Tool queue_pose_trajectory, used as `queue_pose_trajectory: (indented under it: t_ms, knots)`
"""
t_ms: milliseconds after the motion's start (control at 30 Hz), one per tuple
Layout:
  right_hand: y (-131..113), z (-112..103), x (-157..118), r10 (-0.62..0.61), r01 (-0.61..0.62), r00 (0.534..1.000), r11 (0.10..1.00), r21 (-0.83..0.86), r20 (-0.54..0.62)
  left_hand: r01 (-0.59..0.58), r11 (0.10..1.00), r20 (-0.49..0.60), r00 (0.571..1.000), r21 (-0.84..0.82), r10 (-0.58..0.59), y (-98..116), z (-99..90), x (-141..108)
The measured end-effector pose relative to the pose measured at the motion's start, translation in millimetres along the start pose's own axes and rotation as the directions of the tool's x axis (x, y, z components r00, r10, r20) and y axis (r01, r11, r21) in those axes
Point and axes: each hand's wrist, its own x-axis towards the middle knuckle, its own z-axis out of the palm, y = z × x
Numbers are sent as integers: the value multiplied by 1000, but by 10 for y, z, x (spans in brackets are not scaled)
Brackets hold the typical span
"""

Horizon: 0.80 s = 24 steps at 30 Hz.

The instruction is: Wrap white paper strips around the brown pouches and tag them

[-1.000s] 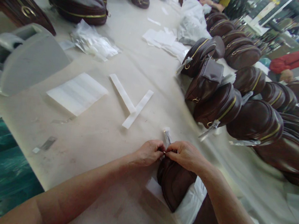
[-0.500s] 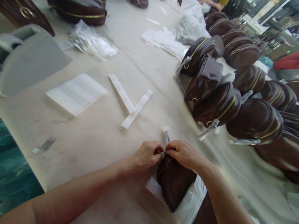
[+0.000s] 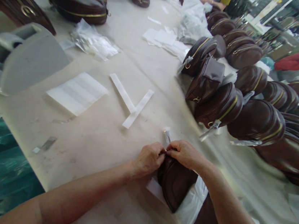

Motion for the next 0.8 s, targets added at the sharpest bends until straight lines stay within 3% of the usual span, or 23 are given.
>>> queue_pose_trajectory:
  t_ms: [267,433,533,667,800]
  knots:
    - [-106,-39,-81,-5,4,998,1000,-19,-66,119,938,-19,991,-325,-132,31,-165,24]
    - [-107,-48,-133,-42,32,987,998,-61,-155,228,753,40,965,-617,-260,34,-304,94]
    - [-109,-15,-123,-48,31,980,996,-86,-195,230,639,42,955,-734,-295,40,-375,125]
    - [-157,40,-74,-88,61,979,987,-148,-182,193,531,26,952,-825,-305,45,-446,142]
    - [-197,78,-23,-115,75,975,976,-205,-190,174,478,24,952,-861,-304,49,-471,141]
